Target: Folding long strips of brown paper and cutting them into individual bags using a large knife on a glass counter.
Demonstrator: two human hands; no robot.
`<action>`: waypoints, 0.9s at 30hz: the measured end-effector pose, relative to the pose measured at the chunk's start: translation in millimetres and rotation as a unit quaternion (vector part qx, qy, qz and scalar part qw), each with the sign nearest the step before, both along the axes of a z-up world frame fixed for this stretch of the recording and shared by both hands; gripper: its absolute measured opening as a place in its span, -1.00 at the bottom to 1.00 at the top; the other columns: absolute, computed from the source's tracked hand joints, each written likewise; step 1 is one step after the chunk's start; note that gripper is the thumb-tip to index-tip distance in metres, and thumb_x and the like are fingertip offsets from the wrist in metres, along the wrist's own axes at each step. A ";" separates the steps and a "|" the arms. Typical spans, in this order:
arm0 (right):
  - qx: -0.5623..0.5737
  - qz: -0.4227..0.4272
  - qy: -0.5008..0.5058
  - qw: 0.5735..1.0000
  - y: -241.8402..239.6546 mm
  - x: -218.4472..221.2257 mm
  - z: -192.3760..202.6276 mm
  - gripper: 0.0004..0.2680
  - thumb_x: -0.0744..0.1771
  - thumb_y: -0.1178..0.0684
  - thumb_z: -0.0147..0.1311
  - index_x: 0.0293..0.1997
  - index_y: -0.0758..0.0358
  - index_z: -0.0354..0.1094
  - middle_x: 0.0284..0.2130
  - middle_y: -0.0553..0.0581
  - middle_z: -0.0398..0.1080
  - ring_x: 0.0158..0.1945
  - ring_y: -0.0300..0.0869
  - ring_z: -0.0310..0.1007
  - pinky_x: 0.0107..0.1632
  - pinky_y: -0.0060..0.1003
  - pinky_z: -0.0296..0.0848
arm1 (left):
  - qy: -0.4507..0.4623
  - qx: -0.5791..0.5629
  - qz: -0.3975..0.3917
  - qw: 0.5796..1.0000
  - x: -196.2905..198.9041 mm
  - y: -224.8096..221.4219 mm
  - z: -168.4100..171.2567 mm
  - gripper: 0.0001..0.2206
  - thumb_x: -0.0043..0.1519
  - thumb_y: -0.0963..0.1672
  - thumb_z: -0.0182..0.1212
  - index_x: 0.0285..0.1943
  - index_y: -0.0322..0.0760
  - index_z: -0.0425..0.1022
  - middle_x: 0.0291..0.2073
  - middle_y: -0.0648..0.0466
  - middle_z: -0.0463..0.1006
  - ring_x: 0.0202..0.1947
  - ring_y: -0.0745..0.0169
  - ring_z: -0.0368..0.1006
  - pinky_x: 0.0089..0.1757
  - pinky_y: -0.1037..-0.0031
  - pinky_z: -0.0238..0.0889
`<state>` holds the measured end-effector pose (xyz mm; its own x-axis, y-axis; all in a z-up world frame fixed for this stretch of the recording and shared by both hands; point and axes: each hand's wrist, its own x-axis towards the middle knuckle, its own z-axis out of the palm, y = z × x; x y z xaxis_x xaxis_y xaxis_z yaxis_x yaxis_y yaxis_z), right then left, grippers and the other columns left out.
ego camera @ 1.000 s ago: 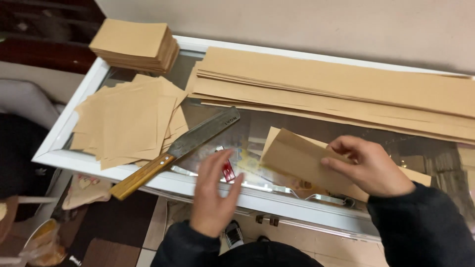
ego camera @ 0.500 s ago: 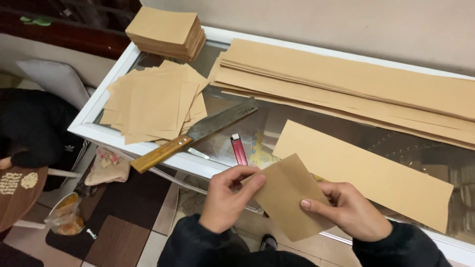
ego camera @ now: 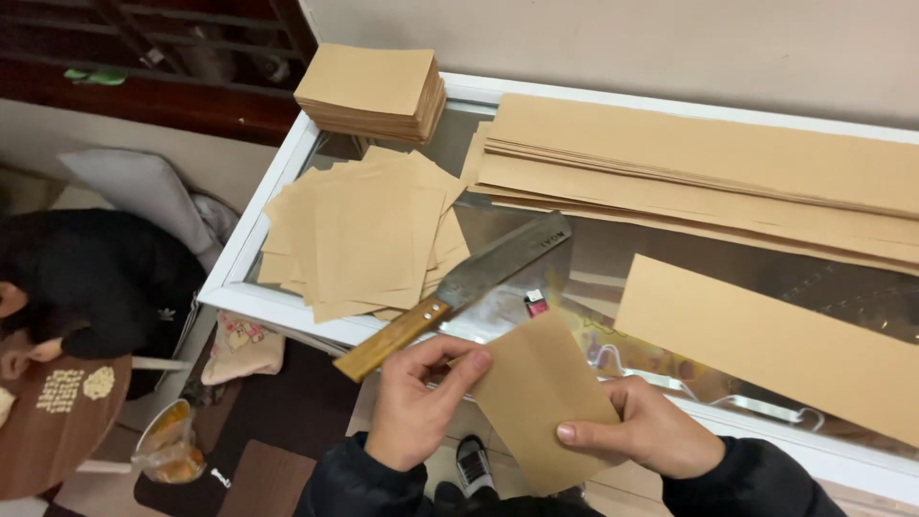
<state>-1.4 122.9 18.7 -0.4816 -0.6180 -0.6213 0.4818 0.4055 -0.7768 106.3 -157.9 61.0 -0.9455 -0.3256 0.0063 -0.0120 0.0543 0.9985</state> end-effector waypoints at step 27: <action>0.016 -0.273 -0.069 0.959 127.3 -75.2 -8.6 -0.66 0.32 0.09 0.31 0.09 0.68 0.59 -0.02 0.54 0.71 -0.06 0.26 0.68 -0.03 0.07 0.58 | -0.046 -0.500 0.056 0.863 -14.0 -48.1 -9.5 -0.43 0.34 0.07 0.34 0.57 0.00 0.50 0.06 0.08 0.50 -0.09 -0.09 0.63 -0.32 -0.05 0.50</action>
<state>-76.7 250.2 10.0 -0.6397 -0.2767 -0.7171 0.7268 0.0859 -0.6815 92.3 -206.0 51.6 -0.9201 -0.2903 0.2631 -0.1501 0.8815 0.4477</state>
